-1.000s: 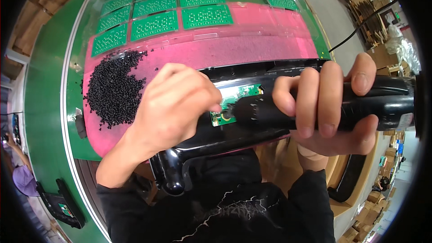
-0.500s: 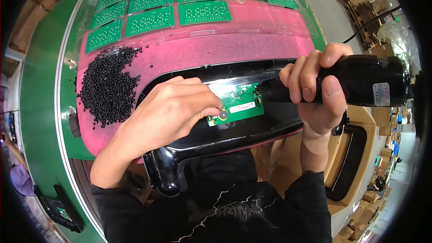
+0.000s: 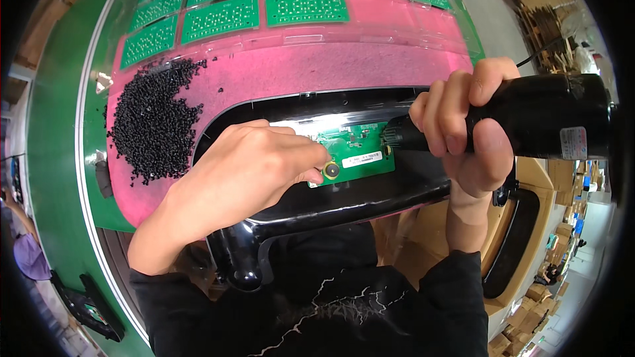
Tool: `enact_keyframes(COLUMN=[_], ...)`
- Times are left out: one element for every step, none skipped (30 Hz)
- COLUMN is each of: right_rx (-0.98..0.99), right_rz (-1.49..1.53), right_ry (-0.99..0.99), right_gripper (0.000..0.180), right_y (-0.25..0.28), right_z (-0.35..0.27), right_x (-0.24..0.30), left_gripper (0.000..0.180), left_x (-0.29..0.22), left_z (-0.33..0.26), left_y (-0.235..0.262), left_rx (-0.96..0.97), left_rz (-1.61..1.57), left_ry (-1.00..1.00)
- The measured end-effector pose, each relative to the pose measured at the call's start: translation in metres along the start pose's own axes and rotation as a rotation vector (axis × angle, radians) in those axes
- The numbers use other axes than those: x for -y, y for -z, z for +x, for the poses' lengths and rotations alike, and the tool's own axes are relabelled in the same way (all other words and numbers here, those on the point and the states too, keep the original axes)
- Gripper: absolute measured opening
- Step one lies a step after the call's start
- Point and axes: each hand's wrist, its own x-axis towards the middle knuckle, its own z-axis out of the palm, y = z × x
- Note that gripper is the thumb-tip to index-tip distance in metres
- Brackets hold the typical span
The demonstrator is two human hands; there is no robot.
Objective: Install a PCB into a plastic electronic housing and secure it using a powered tool.
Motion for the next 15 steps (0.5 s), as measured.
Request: enact_keyframes(right_rx=[0.023, 0.02, 0.024, 0.032, 0.032, -0.023, -0.08, -0.082, -0.056, -0.023, -0.089, -0.116, -0.013, 0.091, 0.074], right_rz=[0.009, 0.01, -0.005, -0.018, -0.017, -0.018, -0.021, -0.022, -0.039, -0.051, -0.094, -0.068, 0.043, 0.155, 0.223], right_ry=[-0.001, 0.001, -0.019, -0.041, -0.041, -0.022, 0.001, 0.007, 0.013, 0.018, 0.013, 0.064, 0.151, 0.237, 0.26], right_gripper=[0.033, 0.033, 0.034, 0.034, 0.034, 0.035, 0.036, 0.036, 0.036, 0.037, 0.037, 0.037, 0.036, 0.035, 0.035], right_y=[-0.001, -0.002, -0.001, 0.0, -0.002, -0.005, -0.007, -0.008, -0.009, -0.011, -0.018, -0.022, -0.019, -0.016, -0.021], right_z=[0.0, 0.0, 0.001, 0.001, 0.0, -0.003, -0.005, -0.006, -0.007, -0.009, -0.016, -0.019, -0.018, -0.015, -0.017], right_x=[-0.002, -0.003, -0.004, -0.003, -0.004, -0.006, -0.007, -0.006, -0.005, -0.003, -0.001, 0.0, 0.002, 0.005, 0.013], left_gripper=[0.017, 0.017, 0.017, 0.017, 0.017, 0.017, 0.017, 0.017, 0.016, 0.016, 0.016, 0.015, 0.014, 0.014, 0.014], left_x=[0.001, 0.002, 0.003, 0.002, 0.001, 0.0, 0.001, 0.002, 0.004, 0.004, 0.005, 0.007, 0.006, 0.003, 0.0], left_z=[-0.001, -0.002, -0.002, -0.002, -0.002, -0.003, -0.003, -0.003, -0.003, -0.003, -0.004, -0.004, -0.003, -0.002, -0.001], left_y=[-0.001, -0.001, -0.001, -0.001, -0.001, -0.001, -0.001, -0.001, -0.001, -0.002, -0.002, -0.003, -0.002, -0.001, 0.001], left_rx=[-0.001, 0.002, 0.009, 0.014, 0.015, 0.025, 0.035, 0.035, 0.036, 0.033, 0.029, 0.003, -0.024, -0.028, -0.069], left_rz=[0.007, 0.008, 0.021, 0.033, 0.034, 0.029, 0.027, 0.031, 0.01, -0.009, -0.003, -0.031, -0.061, -0.057, -0.173], left_ry=[0.006, 0.005, 0.012, 0.025, 0.027, 0.038, 0.045, 0.04, 0.039, 0.045, 0.047, 0.016, -0.019, -0.017, -0.003])
